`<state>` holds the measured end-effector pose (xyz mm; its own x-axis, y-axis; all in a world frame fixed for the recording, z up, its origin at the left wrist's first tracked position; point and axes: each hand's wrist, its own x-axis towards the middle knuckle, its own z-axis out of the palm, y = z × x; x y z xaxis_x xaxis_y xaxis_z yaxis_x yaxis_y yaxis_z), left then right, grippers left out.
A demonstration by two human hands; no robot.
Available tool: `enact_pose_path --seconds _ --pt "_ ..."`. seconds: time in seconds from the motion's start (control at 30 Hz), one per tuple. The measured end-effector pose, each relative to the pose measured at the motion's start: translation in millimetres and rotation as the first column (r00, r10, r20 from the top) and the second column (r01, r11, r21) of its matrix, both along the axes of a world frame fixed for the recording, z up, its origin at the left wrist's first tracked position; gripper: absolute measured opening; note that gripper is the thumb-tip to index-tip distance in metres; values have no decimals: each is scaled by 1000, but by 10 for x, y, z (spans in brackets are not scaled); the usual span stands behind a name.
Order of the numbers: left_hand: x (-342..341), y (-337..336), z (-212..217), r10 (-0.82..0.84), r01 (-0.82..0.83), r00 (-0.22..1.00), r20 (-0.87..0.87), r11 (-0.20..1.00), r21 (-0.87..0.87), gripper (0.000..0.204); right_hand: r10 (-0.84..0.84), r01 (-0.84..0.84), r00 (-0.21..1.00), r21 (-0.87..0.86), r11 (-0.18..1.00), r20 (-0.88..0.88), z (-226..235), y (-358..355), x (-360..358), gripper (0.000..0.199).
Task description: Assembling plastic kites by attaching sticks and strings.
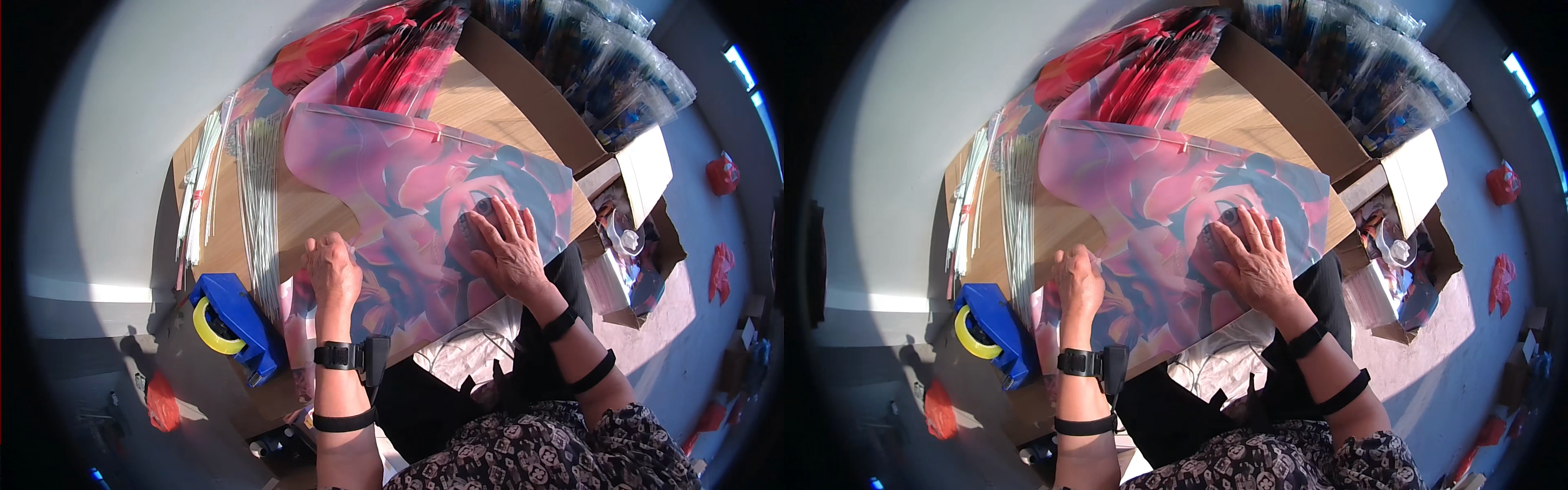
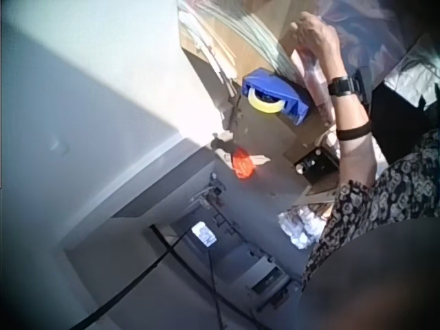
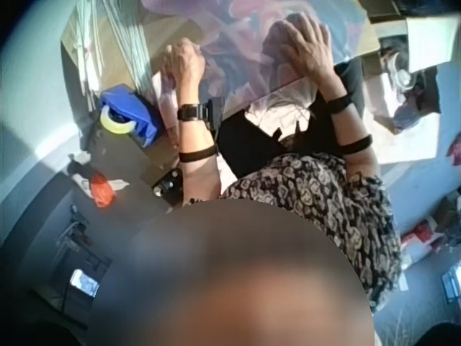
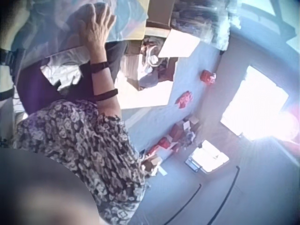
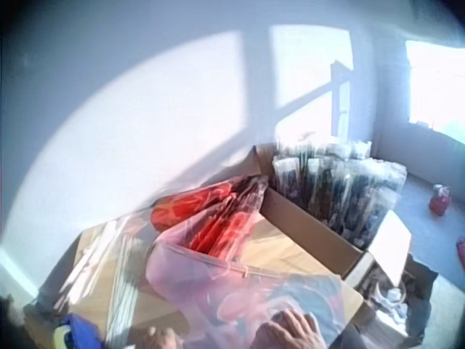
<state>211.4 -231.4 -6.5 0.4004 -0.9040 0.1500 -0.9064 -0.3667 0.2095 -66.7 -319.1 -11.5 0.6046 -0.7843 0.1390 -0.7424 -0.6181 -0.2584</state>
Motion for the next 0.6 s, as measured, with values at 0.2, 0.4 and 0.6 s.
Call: enact_pose_path --seconds 0.2,0.4,0.6 --pt "-330 62 212 -47 45 998 -35 998 -51 24 -68 67 996 -19 998 -54 -94 -531 -198 55" --pt "-509 615 24 18 -17 1000 -7 993 120 61 -68 65 995 -31 997 -80 -174 -953 -193 54" --pt "-266 672 -109 227 -240 966 126 966 98 66 -29 7 987 134 991 158 -146 -1092 -417 53"
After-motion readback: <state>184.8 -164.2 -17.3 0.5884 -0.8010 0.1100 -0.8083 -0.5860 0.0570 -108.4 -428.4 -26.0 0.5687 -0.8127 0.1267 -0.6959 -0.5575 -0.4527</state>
